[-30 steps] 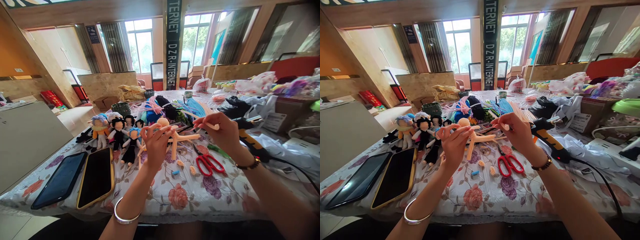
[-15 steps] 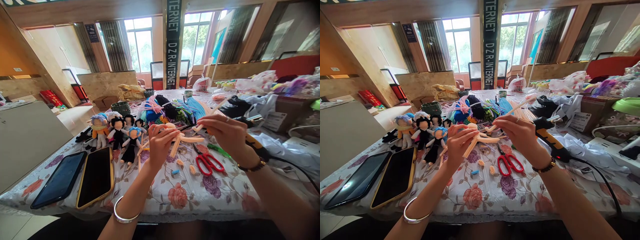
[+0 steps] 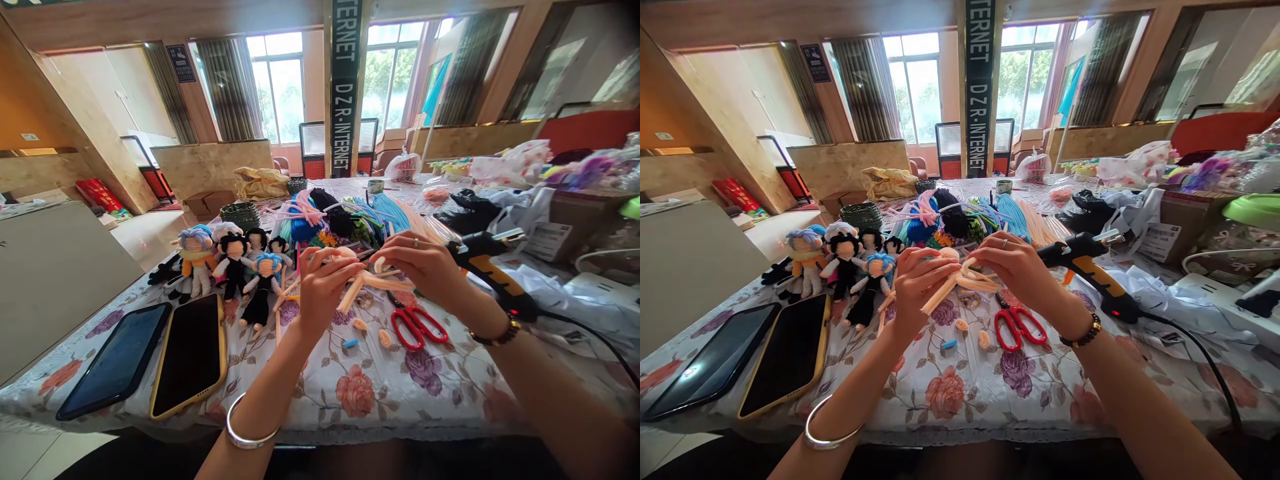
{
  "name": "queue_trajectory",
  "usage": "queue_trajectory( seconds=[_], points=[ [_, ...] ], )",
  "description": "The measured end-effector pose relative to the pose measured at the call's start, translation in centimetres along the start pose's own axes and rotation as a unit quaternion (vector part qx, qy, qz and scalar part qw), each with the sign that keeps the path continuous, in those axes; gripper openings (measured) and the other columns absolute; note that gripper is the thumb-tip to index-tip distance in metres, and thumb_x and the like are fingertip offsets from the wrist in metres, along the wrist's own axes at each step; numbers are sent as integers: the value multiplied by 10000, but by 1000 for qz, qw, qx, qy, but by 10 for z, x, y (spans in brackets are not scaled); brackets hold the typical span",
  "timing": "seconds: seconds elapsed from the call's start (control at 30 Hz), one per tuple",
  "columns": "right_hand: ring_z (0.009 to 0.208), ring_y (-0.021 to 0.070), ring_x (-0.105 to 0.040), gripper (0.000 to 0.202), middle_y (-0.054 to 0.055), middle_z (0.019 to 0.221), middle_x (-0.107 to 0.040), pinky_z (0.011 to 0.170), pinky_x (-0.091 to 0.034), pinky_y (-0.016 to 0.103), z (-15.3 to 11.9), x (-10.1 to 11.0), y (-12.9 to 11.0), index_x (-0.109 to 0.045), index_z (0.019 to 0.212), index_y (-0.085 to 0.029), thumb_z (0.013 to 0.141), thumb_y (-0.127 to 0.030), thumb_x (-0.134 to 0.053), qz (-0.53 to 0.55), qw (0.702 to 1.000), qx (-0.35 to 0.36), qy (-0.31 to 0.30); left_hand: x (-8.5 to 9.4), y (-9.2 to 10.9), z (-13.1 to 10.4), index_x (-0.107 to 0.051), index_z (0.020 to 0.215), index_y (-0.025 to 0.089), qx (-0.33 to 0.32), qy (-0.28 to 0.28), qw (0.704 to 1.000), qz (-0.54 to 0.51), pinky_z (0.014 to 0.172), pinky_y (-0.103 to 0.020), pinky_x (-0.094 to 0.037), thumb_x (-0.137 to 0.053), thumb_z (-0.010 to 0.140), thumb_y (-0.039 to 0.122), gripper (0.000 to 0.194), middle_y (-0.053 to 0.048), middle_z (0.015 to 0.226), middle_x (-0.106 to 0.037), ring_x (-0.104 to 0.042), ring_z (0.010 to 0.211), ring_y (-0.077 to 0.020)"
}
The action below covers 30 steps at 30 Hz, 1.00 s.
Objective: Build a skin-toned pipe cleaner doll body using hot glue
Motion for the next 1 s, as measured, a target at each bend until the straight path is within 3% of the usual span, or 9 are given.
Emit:
queue_trajectory(
  seconds=[0.17,0.33,1.0],
  points=[
    [800,133,-611,192,47,871,-684,698,-483,244,-3,-9,-6,-635,993,-195,873,-132,-498,29,1000,3,0,-1,0,0,-688,908,236,-22,23,999,11,925,-389,-332,-576,822,184,151,5,940,-729,-580,962,-173],
    [656,93,-606,86,8,767,-667,600,-458,192,-4,-12,-8,-610,862,-196,840,-133,-555,54,996,-61,37,-3,0,-1,-680,897,223,-21,20,999,17,938,-385,-318,-563,831,184,139,5,932,-728,-580,961,-166],
    [693,137,-615,144,30,761,-681,629,-482,271,-3,-13,-2,-705,808,-230,809,-158,-580,209,968,-112,76,-5,-1,-2,-661,909,231,-29,27,999,3,935,-380,-315,-482,875,164,194,10,915,-727,-591,937,-152]
  ],
)
Point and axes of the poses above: each hand's wrist, its own z-axis towards the middle knuckle, its own x-axis out of the back of the hand, y = z × x, the point moved 4 cm from there along z, towards the middle knuckle
